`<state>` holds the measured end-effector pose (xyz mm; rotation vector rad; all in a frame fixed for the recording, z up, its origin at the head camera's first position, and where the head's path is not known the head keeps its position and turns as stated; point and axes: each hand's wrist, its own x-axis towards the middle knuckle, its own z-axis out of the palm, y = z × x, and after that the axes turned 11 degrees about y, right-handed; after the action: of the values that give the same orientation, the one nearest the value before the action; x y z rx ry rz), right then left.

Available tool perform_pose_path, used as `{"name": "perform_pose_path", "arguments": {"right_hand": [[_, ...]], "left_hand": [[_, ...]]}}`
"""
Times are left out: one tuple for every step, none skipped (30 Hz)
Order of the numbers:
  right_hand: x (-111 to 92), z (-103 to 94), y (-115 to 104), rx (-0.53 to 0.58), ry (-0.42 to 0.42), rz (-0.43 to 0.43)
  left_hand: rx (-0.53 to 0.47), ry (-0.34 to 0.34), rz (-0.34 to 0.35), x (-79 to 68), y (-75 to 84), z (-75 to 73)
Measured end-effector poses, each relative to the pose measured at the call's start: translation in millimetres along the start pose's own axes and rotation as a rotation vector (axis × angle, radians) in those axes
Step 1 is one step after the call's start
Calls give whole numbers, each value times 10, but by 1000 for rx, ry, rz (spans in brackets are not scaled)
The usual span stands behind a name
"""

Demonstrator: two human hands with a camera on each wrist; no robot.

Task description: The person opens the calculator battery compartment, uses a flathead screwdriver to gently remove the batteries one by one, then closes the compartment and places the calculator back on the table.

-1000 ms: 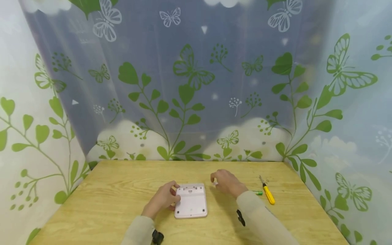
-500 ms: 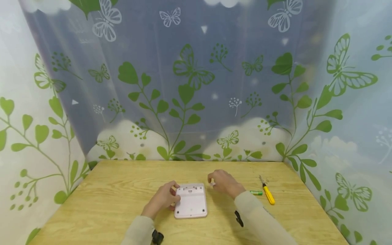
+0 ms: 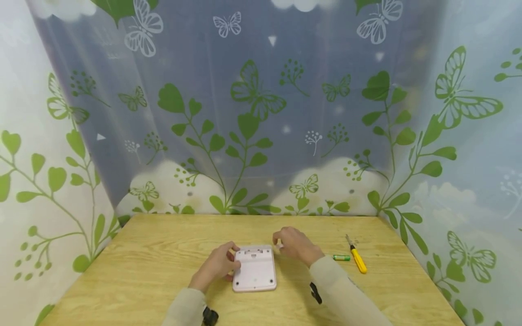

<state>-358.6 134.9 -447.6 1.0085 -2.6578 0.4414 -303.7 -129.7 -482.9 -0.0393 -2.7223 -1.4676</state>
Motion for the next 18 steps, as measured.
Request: {"name": "perform_pose_path", "arguments": {"right_hand": [[-3, -4, -5, -3, -1, 2], [-6, -9, -10, -4, -1, 2], [-9, -14, -13, -5, 0, 1], [-11, -17, -19, -5, 1, -2], [-12, -18, -23, -6, 1, -5], [-14, -22, -30, -6, 1, -7], [-15, -24, -34, -6, 1, -9], [-16, -25, -39, -6, -1, -10], [-15, -26, -44, -7, -3, -11], [-13, -26, -50, -5, -4, -13], [-10, -25, -56, -4, -6, -10], [-6, -26, -62, -4, -9, -8], [-1, -25, -68, -3, -10, -9], [5, -23, -73, -3, -11, -7], [11, -22, -80, -3, -11, -9], [17, -25, -87, -2, -10, -11], [22, -24, -93, -3, -10, -13], [26, -24, -99, -3, -10, -17]], "left_hand": [[2, 0, 3, 1, -3, 4], [3, 1, 3, 0, -3, 7], [6, 2, 6, -2, -3, 9], [8, 2, 5, -4, -6, 10], [10, 3, 6, -7, -6, 10], [10, 2, 6, -10, -4, 8], [9, 1, 6, -11, -5, 9], [8, 0, 4, -13, -3, 10], [6, -1, 4, -14, -2, 9], [4, -1, 1, -14, 0, 10], [3, -1, 0, -14, 3, 10], [2, -1, -2, -15, 6, 10], [2, 0, -3, -15, 7, 10], [4, 1, -4, -15, 10, 10], [7, 2, -5, -15, 13, 8], [11, 3, -6, -16, 16, 7], [13, 3, -9, -16, 18, 6], [15, 3, -11, -17, 19, 6]]}}
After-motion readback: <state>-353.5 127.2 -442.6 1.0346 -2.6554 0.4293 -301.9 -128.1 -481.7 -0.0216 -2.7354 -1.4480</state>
